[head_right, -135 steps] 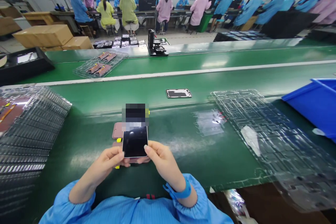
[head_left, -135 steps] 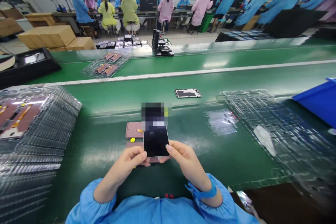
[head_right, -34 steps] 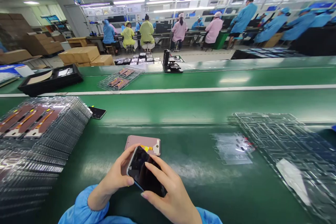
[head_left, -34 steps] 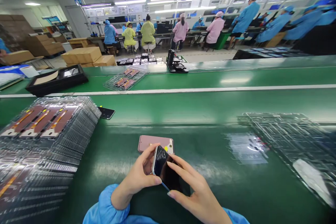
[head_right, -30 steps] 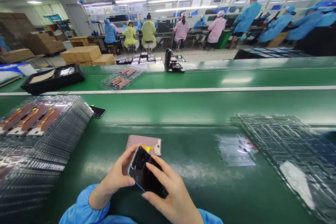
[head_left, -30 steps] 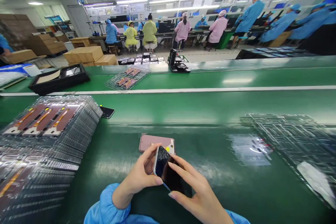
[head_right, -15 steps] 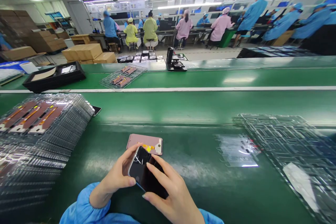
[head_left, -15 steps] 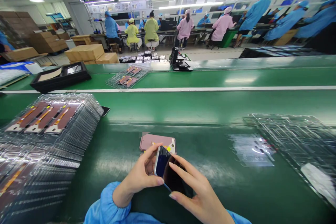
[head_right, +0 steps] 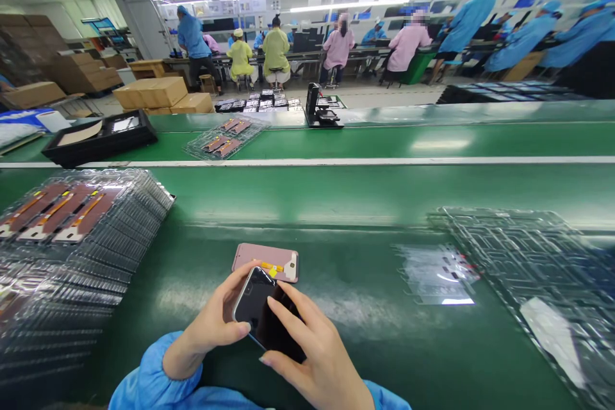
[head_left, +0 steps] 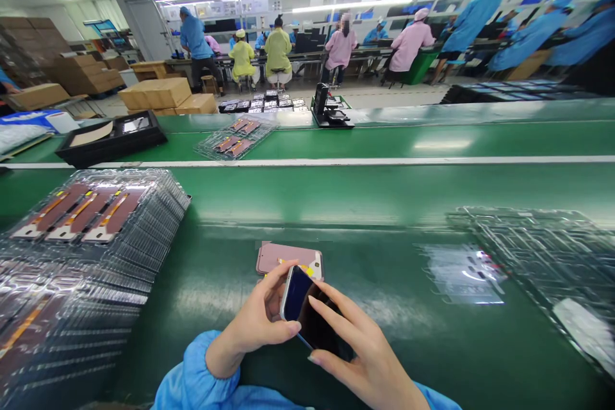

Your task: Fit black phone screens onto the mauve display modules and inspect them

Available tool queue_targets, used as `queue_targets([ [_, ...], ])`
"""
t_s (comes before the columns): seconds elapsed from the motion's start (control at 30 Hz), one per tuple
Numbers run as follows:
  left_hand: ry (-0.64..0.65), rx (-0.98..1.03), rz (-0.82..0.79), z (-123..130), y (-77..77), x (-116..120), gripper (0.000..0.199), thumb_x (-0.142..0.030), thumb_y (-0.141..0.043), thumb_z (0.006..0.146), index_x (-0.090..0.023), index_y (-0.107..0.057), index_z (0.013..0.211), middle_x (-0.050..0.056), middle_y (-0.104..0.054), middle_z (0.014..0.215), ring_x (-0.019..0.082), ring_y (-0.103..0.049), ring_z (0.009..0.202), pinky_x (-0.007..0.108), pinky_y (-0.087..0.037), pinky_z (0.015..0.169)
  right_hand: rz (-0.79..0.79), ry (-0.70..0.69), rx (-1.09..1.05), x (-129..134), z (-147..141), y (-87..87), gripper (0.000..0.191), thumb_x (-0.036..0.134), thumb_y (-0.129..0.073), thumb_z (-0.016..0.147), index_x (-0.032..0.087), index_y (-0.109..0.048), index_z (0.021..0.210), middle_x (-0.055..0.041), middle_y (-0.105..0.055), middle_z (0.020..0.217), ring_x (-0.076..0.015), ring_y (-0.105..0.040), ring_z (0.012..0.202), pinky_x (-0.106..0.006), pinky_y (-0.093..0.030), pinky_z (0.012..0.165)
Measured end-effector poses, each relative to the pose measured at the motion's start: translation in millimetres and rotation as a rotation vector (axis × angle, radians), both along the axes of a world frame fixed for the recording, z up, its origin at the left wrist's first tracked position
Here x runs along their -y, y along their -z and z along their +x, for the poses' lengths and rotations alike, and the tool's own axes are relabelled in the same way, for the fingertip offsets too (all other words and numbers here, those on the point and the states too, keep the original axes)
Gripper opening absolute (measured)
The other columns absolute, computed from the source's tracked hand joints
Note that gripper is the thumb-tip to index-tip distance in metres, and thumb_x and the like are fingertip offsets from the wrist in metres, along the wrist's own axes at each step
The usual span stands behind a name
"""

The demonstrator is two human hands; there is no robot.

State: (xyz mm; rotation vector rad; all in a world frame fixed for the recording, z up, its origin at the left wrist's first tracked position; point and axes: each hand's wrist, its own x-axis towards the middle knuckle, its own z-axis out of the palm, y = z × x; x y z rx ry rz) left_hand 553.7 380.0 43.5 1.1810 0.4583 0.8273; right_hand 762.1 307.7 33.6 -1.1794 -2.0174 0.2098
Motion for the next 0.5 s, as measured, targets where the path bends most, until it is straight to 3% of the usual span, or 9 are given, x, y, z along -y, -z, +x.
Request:
queue_targets([
  [0.5, 0.06, -0.033, -0.002, -4.7, -10.9, 4.1, 0.079, -0.033, -0.081, 0.074, -0.035, -0.043, 0.144, 0.011, -0.05, 0.147, 0.033, -0.043, 0.137, 0.044, -0.038, 0.111, 0.042, -0.06, 0.0, -1.5, -2.0, -9.5, 0.052, 0.041, -0.057, 0.096, 0.017, -0.046, 0.141, -0.0178, -0.048, 0.143, -0.0289, -0.049, 0.13, -0.042, -0.053, 0.099],
])
